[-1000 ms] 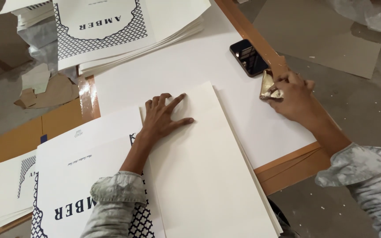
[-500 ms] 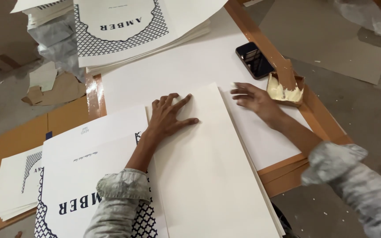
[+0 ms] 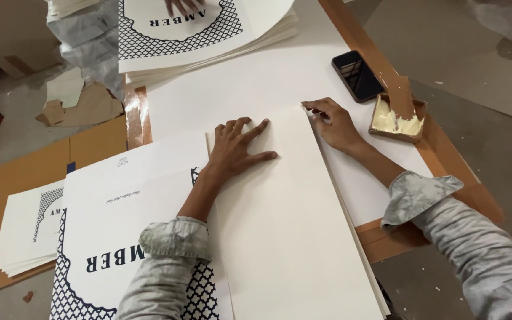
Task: The person applies glue to the edges of paper sheets by hand and aligns them into stacks, pressing the edges down to bond them into folder-like products.
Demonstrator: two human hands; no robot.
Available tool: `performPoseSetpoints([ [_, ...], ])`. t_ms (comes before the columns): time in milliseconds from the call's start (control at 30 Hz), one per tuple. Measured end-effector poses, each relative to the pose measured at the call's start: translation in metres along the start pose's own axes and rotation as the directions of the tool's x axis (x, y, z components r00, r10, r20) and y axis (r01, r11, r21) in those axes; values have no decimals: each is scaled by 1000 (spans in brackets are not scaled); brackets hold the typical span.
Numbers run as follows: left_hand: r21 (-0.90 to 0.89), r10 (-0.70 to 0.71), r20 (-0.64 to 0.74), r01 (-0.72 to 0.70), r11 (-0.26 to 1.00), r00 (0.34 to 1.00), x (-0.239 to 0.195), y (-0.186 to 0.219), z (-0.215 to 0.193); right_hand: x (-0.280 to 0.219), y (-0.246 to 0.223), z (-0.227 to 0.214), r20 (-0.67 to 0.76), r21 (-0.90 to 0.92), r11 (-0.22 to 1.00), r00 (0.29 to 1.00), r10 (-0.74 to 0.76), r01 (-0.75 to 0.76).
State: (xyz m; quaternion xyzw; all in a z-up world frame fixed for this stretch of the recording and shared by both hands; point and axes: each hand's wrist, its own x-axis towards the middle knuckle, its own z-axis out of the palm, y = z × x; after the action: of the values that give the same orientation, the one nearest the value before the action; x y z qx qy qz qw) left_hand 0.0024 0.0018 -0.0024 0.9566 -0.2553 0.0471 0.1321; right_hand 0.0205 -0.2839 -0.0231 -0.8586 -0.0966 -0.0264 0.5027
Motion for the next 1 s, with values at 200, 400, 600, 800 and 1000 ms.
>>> performPoseSetpoints([
  [200,2,-7,11,7,1000,1000,0,2,-1,-1,-3,-1,-8,-35,999,1000,-29,29],
  [400,6,-12,12,12,1000,1000,-1,2,-1,-3,0,-1,-4,-38,999,999,-39,39],
  [600,-75,3,2,-3,997,1000,6,2,0,-8,4,-3,13,-39,996,997,-81,82],
  [800,3,67,-67,-67,998,995,41,19,34,-11,-3,-3,2,-12,996,997,-83,83],
  [1000,-64,22,-21,-23,998,1000,35,29,25,-13,-1,-3,7,-86,992,995,-97,97],
])
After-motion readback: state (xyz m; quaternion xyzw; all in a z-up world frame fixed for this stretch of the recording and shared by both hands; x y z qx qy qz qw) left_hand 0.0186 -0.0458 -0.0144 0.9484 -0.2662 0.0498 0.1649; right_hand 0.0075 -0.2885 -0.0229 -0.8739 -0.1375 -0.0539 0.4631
